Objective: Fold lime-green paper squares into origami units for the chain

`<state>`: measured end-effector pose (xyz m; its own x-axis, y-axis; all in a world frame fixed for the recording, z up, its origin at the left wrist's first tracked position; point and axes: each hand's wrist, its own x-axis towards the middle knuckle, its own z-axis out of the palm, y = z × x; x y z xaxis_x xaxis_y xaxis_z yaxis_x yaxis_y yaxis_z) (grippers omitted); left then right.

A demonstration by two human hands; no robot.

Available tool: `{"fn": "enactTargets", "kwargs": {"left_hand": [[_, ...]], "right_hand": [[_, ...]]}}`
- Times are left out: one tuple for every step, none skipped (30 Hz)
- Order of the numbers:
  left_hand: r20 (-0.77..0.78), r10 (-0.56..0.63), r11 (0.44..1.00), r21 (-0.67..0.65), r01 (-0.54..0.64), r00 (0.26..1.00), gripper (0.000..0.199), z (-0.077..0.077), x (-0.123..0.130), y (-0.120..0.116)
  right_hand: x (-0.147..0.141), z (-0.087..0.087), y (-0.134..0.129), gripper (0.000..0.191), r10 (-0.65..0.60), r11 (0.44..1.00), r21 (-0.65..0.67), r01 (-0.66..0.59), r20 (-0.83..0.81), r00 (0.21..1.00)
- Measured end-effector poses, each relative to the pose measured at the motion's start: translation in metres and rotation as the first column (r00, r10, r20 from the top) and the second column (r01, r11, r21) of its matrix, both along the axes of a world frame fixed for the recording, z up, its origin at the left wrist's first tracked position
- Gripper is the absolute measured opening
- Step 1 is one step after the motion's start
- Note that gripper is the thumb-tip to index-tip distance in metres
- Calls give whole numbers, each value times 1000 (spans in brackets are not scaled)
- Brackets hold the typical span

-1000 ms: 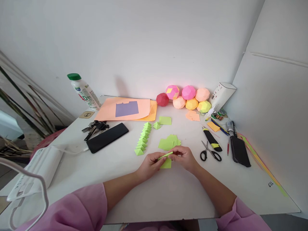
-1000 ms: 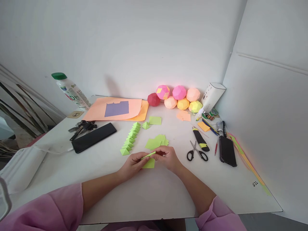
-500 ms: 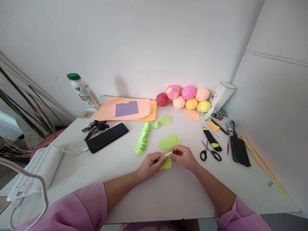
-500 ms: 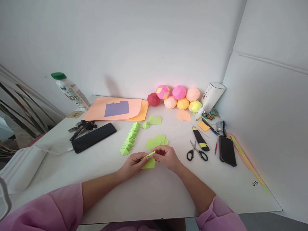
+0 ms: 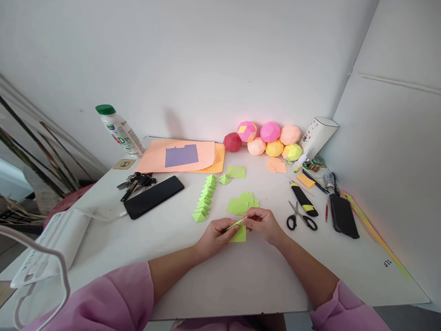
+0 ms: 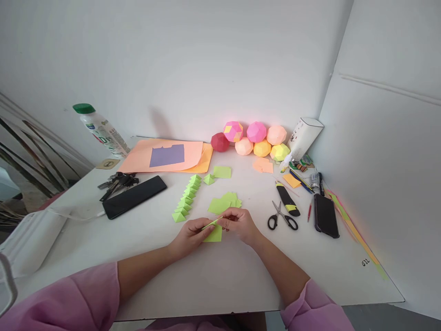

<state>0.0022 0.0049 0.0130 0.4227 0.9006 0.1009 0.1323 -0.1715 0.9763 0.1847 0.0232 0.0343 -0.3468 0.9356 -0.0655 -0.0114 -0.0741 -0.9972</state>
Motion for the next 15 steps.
{"fn": "enactTargets", "kwargs": {"left_hand": [[-4,1,1000,-2,-1,1000,36,0,0,0],[-5,2,1000,-3,-2,1000,36,1,0,0],[-6,2,1000,-4,-2,1000,35,1,0,0],[-4,1,1000,-5,-1,1000,34,2,0,-1],[0,0,1000,-6,0,1000,33,2,0,-1],[6,-1,1000,-8,1,1000,32,2,0,-1],[12,-3,1000,-11,3,1000,31,2,0,-1],[16,-3,1000,-15,3,1000,30,3,0,-1],[17,-4,1000,-19,4,1000,29,3,0,-1],[16,-4,1000,-25,5,1000,29,4,0,-1],[14,-2,1000,-30,2,1000,29,4,0,-1],[13,0,999,-34,1,1000,29,5,0,-1],[13,3,999,-41,-2,1000,29,5,0,-1],[15,5,999,-50,-4,1000,30,5,0,-1],[21,7,998,-61,-5,1000,30,4,0,-1]], "right_hand": [[0,1,0,18,-1,1000,-1,1,-2,1000],[0,1,0,18,-1,1000,-4,1,-5,1000],[0,2,0,17,-2,1000,-9,2,-8,1000],[0,2,0,17,-2,1000,-15,2,-13,1000],[-1,3,1,17,-1,1000,-24,1,-18,1000],[-1,3,1,17,0,999,-34,0,-23,1000],[-1,2,1,17,0,999,-42,-1,-29,1000],[-1,2,1,17,-2,999,-46,0,-35,999],[-1,1,1,17,-4,999,-47,2,-40,999],[-1,1,1,16,-6,999,-41,4,-43,999],[-1,1,1,16,-7,1000,-31,6,-40,999],[-1,1,1,16,-8,1000,-16,7,-35,999],[-1,2,1,17,-6,1000,2,6,-24,1000],[-1,3,1,18,-1,1000,20,1,-11,1000],[-1,4,0,19,2,999,39,-3,3,1000]]}}
